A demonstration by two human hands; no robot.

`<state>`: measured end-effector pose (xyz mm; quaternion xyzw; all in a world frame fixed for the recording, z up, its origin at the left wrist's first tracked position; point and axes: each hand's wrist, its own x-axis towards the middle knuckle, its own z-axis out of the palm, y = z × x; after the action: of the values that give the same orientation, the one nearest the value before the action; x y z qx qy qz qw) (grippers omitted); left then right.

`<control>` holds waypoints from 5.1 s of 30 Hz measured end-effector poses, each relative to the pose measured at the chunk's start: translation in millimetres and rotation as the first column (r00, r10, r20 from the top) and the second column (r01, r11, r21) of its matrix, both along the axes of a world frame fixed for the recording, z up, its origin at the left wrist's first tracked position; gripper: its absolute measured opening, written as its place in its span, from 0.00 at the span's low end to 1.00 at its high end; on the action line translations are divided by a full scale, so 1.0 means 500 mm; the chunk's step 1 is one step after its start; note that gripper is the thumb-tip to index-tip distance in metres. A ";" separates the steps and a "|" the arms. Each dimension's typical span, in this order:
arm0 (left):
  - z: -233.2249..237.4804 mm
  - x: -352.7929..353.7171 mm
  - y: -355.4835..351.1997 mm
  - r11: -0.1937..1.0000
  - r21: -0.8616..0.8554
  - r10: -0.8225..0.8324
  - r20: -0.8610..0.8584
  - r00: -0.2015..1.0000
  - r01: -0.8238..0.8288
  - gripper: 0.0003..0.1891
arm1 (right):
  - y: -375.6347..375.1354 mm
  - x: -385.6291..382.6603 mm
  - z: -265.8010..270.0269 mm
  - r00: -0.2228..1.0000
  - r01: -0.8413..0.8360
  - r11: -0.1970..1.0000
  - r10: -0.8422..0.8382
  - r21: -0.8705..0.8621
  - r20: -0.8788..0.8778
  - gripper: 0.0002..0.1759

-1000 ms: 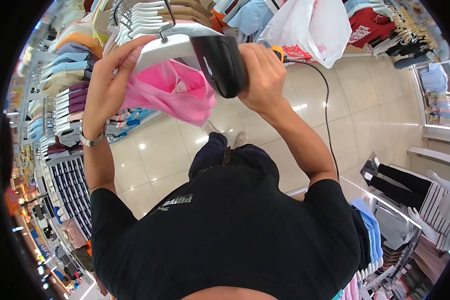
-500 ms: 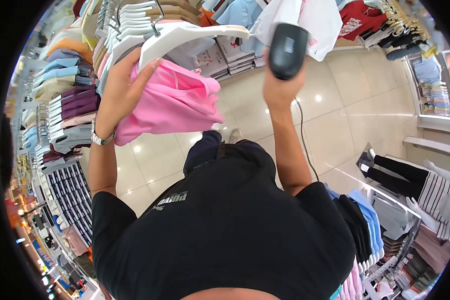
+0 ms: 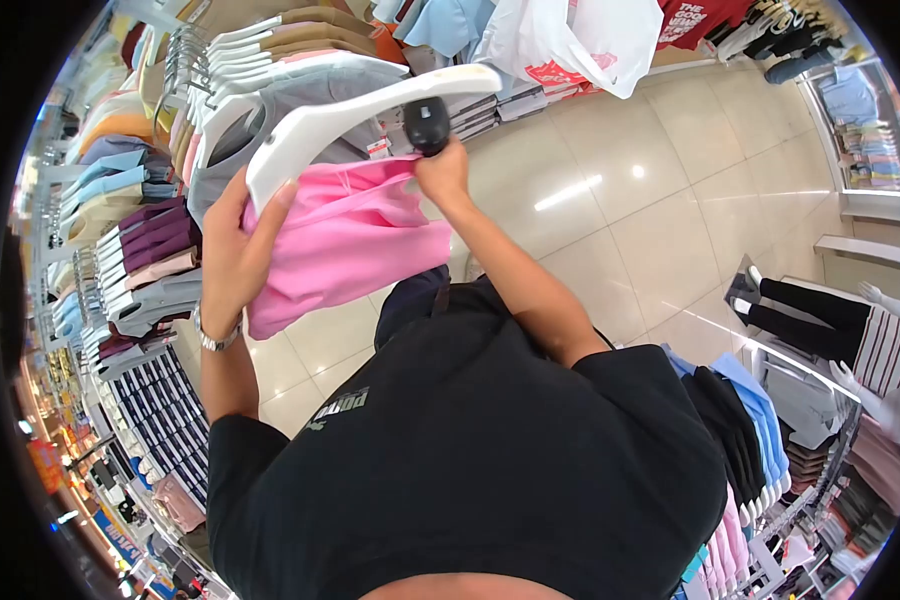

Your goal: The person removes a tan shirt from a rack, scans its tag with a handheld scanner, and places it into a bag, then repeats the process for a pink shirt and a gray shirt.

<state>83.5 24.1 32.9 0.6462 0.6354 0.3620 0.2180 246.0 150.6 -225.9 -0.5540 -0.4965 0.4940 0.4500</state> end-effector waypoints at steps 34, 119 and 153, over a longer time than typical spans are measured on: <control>-0.140 -0.113 -0.011 0.998 0.050 -0.038 0.048 0.998 0.035 0.11 | 0.043 0.080 0.391 0.527 -0.848 0.457 0.668 0.269 0.525 0.38; -0.147 -0.696 0.452 0.980 0.021 0.167 0.439 0.883 -0.196 0.16 | 0.312 0.304 0.863 0.587 -0.341 0.799 -0.231 0.496 0.776 0.19; -0.188 -0.725 0.589 0.899 -0.205 -0.217 0.558 0.801 0.387 0.16 | 0.729 -0.489 0.735 0.484 -0.873 0.300 0.450 0.384 0.750 0.36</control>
<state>-279.0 318.5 -61.1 0.5751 0.4879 0.3794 0.5360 1.7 515.0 141.7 -0.1558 -0.9359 0.2265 0.2202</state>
